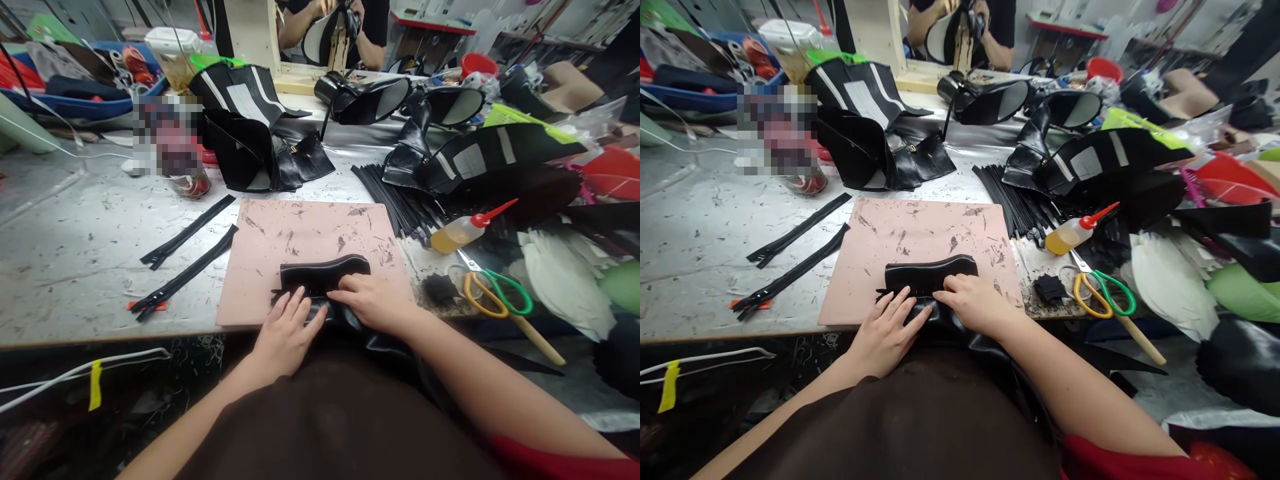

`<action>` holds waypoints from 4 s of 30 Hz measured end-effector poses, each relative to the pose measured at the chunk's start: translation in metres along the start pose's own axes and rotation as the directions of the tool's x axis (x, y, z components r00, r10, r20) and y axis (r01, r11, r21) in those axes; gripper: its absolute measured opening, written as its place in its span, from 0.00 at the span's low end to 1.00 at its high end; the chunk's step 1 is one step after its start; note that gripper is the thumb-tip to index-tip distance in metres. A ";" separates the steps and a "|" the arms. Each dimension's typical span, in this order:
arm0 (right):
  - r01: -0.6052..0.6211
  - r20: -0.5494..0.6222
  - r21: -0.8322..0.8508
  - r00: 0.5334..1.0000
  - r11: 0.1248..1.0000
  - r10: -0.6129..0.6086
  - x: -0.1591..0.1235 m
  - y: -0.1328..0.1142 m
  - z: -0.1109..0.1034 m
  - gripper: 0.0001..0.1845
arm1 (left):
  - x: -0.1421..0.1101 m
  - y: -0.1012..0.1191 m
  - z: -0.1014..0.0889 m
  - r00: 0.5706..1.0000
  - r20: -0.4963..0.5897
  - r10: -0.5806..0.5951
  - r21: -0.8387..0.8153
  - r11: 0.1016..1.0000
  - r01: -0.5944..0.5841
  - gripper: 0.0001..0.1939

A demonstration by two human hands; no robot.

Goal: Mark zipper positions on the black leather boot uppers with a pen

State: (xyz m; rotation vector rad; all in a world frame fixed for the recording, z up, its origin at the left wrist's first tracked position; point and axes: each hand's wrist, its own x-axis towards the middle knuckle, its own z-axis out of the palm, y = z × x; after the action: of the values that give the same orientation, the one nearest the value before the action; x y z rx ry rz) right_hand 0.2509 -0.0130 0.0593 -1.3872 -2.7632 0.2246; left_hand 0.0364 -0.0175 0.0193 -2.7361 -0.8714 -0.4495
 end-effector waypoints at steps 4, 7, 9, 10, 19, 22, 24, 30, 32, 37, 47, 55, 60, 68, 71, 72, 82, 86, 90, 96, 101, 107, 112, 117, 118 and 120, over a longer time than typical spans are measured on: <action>0.015 -0.005 -0.018 1.000 1.000 -0.015 0.001 -0.003 0.005 0.21 | 0.001 0.001 -0.001 1.000 -0.003 0.003 -0.005 1.000 -0.003 0.16; 0.026 0.016 -0.072 1.000 0.997 -0.025 0.008 -0.009 0.005 0.24 | 0.001 0.000 -0.001 1.000 -0.001 0.005 0.001 1.000 -0.005 0.16; 0.016 0.050 -0.114 0.999 0.993 -0.010 0.015 -0.016 0.003 0.24 | 0.001 0.000 -0.001 1.000 0.015 0.005 0.004 1.000 -0.005 0.16; 0.006 0.069 -0.131 0.998 0.991 0.003 0.017 -0.018 0.002 0.23 | 0.001 -0.001 -0.001 1.000 0.030 0.007 0.002 1.000 -0.008 0.16; -0.042 0.141 -0.176 0.988 0.983 0.067 0.016 -0.019 -0.007 0.21 | 0.000 -0.003 -0.002 0.991 0.126 0.038 -0.025 0.999 -0.035 0.19; -0.056 0.153 -0.142 0.985 0.988 0.078 0.024 -0.023 -0.006 0.23 | 0.001 -0.004 -0.003 0.988 0.147 0.053 -0.023 0.998 -0.051 0.19; -0.069 0.160 -0.119 0.983 0.990 0.088 0.028 -0.024 -0.005 0.23 | 0.002 -0.004 -0.004 0.982 0.178 0.056 -0.034 0.998 -0.050 0.20; -0.065 0.172 -0.131 0.981 0.989 0.088 0.017 -0.014 -0.004 0.23 | 0.002 -0.005 -0.007 0.961 0.273 0.039 -0.073 0.997 -0.020 0.22; -0.065 0.179 -0.118 0.980 0.991 0.086 0.018 -0.013 -0.002 0.24 | 0.003 -0.005 -0.007 0.956 0.290 0.045 -0.080 0.997 -0.022 0.22; -0.080 0.197 -0.076 0.976 0.994 0.093 0.024 -0.016 -0.002 0.26 | 0.004 -0.005 -0.007 0.944 0.326 0.047 -0.084 0.996 -0.021 0.23; -0.112 0.139 -0.124 0.982 0.986 0.129 0.009 -0.013 -0.002 0.25 | 0.002 -0.006 -0.006 0.967 0.250 0.053 -0.062 0.997 -0.039 0.21; -0.152 0.150 -0.125 0.974 0.980 0.170 -0.004 -0.015 0.002 0.30 | 0.003 -0.007 -0.006 0.973 0.219 0.071 -0.066 0.996 -0.058 0.22; -0.206 0.130 -0.113 0.967 0.972 0.220 -0.006 -0.016 0.000 0.28 | 0.005 -0.007 -0.008 0.966 0.251 0.058 -0.089 0.995 -0.037 0.24; -0.285 0.121 -0.080 0.948 0.955 0.293 -0.007 -0.020 0.005 0.28 | 0.007 -0.006 -0.011 0.964 0.258 0.063 -0.092 0.995 -0.040 0.24; -0.291 0.109 -0.074 0.948 0.954 0.298 -0.004 -0.018 0.005 0.28 | 0.006 -0.006 -0.010 0.970 0.236 0.061 -0.094 0.995 -0.040 0.23; -0.297 0.112 -0.076 0.946 0.952 0.304 -0.005 -0.016 0.004 0.28 | 0.006 -0.007 -0.010 0.970 0.236 0.059 -0.096 0.995 -0.037 0.23; -0.242 0.103 -0.049 0.964 0.969 0.245 0.004 -0.026 0.003 0.26 | 0.006 -0.009 -0.007 0.986 0.157 0.053 -0.098 0.994 -0.038 0.20; -0.334 0.082 -0.006 0.939 0.942 0.334 -0.009 0.000 -0.008 0.20 | 0.006 -0.012 -0.003 0.996 0.085 0.036 -0.089 0.996 -0.028 0.19; -0.767 0.034 0.053 0.641 0.639 0.766 -0.022 0.058 -0.019 0.16 | 0.005 -0.013 0.002 0.996 -0.010 0.085 -0.060 0.995 -0.085 0.22; -0.929 0.173 0.052 0.370 0.367 0.913 -0.021 0.113 -0.003 0.23 | 0.003 -0.006 0.003 0.997 -0.053 0.059 -0.018 0.998 -0.060 0.23; -0.955 0.161 0.065 0.295 0.288 0.942 -0.028 0.119 0.002 0.23 | 0.006 0.004 -0.001 0.998 -0.028 0.052 0.060 0.997 -0.050 0.21; -0.963 0.195 0.131 0.259 0.236 0.946 -0.032 0.127 -0.003 0.17 | 0.005 0.008 0.000 0.996 -0.020 0.092 0.121 0.989 -0.089 0.19; -0.914 -0.087 0.259 0.301 0.313 0.950 -0.030 0.091 -0.032 0.03 | 0.008 0.015 0.007 0.993 -0.091 0.070 0.089 0.994 -0.062 0.17; -0.221 -0.419 0.811 0.426 0.542 0.802 -0.011 -0.005 -0.025 0.11 | 0.016 0.020 0.008 0.983 -0.156 0.095 0.133 0.988 -0.075 0.15; -0.155 -0.367 0.847 0.522 0.509 0.770 -0.006 -0.021 -0.016 0.10 | 0.016 0.019 0.008 0.983 -0.145 0.108 0.132 0.987 -0.089 0.15; -0.095 -0.312 0.877 0.633 0.471 0.708 0.002 -0.040 0.005 0.09 | 0.014 0.014 0.007 0.984 -0.125 0.125 0.115 0.987 -0.111 0.15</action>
State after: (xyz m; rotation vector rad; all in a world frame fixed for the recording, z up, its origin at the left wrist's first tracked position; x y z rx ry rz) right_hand 0.2172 -0.0351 0.0602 -1.4360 -1.3192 0.7400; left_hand 0.0571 -0.0194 0.0158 -2.6081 -0.6755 -0.5368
